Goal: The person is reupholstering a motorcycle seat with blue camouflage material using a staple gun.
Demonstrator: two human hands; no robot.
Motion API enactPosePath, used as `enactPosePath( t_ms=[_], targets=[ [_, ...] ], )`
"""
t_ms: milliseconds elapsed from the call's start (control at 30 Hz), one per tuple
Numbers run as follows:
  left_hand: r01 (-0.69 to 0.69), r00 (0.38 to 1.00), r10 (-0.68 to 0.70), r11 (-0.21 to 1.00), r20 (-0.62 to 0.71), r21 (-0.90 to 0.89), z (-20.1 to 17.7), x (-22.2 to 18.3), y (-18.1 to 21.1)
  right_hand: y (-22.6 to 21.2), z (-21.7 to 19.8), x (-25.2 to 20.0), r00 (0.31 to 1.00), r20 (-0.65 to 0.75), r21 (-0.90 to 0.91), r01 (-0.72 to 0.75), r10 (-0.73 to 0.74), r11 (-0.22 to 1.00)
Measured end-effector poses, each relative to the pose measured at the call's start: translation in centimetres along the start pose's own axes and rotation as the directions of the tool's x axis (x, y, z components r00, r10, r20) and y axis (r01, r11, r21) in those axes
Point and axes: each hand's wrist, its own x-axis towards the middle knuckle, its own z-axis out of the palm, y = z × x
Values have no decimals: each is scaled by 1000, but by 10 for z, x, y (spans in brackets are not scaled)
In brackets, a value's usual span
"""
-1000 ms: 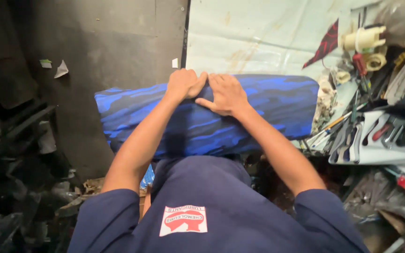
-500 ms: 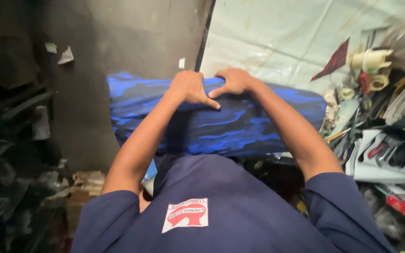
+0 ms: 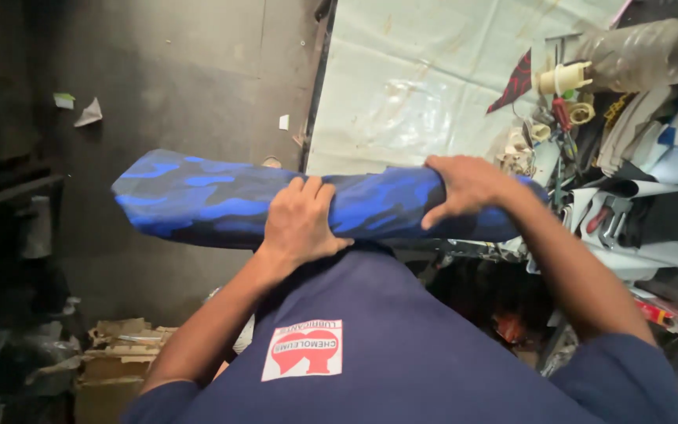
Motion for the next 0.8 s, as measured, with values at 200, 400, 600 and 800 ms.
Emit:
enactPosePath(
  t_ms=[200, 400, 600, 800],
  targets=[
    [-96, 953, 128, 987, -274, 127, 33, -76, 14, -55, 17, -73, 985, -119, -308, -156, 125, 939],
    [-70, 981, 59, 996, -188, -53, 103, -81, 8, 7, 93, -62, 736, -630, -379, -13, -247, 925],
    [-113, 977, 161, 948, -142, 299, 211, -76, -20, 74, 190, -27, 637, -732, -286, 33, -241, 958],
    [-181, 968, 215, 955, -129, 233, 247, -94, -18, 31, 226, -16, 550, -785, -159, 266, -285, 951]
  ],
)
